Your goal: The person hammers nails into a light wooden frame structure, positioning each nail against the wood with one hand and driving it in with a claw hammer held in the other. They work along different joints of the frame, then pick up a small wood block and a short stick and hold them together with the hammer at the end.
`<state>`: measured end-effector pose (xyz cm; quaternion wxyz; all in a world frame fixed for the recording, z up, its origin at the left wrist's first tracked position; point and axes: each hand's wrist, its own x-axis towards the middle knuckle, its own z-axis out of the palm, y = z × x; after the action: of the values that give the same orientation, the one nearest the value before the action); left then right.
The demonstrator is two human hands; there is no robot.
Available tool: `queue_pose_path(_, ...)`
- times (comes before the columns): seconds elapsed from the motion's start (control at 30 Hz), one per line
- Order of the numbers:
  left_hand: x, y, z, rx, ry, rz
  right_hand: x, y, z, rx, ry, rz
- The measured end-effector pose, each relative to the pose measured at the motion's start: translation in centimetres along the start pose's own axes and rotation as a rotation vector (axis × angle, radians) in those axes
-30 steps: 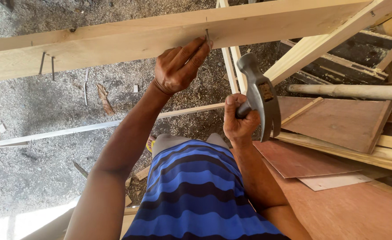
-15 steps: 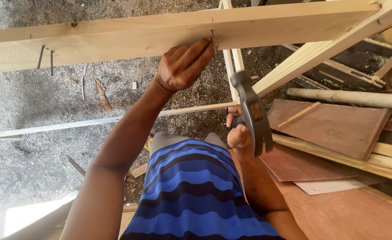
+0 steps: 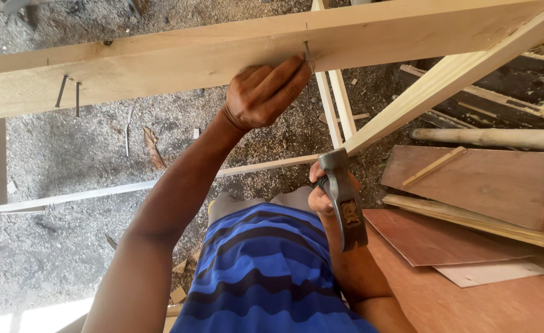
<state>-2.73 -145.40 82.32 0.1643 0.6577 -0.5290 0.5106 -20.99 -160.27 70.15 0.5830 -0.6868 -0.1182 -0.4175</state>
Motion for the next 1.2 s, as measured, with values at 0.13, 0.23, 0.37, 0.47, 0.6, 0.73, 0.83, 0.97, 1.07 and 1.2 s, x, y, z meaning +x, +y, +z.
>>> queue_pose_path(0.13, -0.4, 0.1, 0.1, -0.003, -0.017, 0.003, -1.0, 1.5, 1.4, 0.021, 0.103, -0.101)
queue_pose_path(0.23, -0.7, 0.2, 0.4, -0.009, -0.038, 0.003, -1.0, 3.6, 3.2, 0.364, 0.163, -0.21)
queue_pose_path(0.37, -0.7, 0.1, 1.4, 0.05, 0.046, 0.04, -0.1, 6.5, 4.8, 0.301, 0.212, -0.095)
queue_pose_path(0.47, -1.0, 0.0, 1.8, 0.041, -0.018, -0.026, -0.2, 6.8, 4.2, 0.036, 0.131, 0.061)
queue_pose_path(0.6, -1.8, 0.0, 2.1, 0.068, 0.037, -0.009, -0.5, 6.1, 3.9, 0.221, 0.219, -0.233)
queue_pose_path(0.73, -2.3, 0.0, 2.8, 0.082, 0.043, -0.025, 0.4, 6.5, 4.9, 0.26, 0.24, -0.3)
queue_pose_path(0.83, -2.0, 0.1, 3.2, 0.097, 0.068, -0.027, 1.0, 6.7, 5.2, 0.074, 0.164, -0.04)
queue_pose_path(0.97, -1.4, 0.2, 1.9, 0.068, 0.073, -0.059, 0.3, 6.3, 4.5, 0.208, 0.227, -0.225)
queue_pose_path(1.07, -1.1, 0.4, 0.8, 0.011, -0.018, -0.04, 0.4, 6.2, 4.7, 0.313, 0.25, -0.37)
queue_pose_path(1.2, -0.9, 0.3, 1.4, -0.004, 0.041, -0.053, 1.4, 6.9, 5.6, 0.121, 0.193, -0.094)
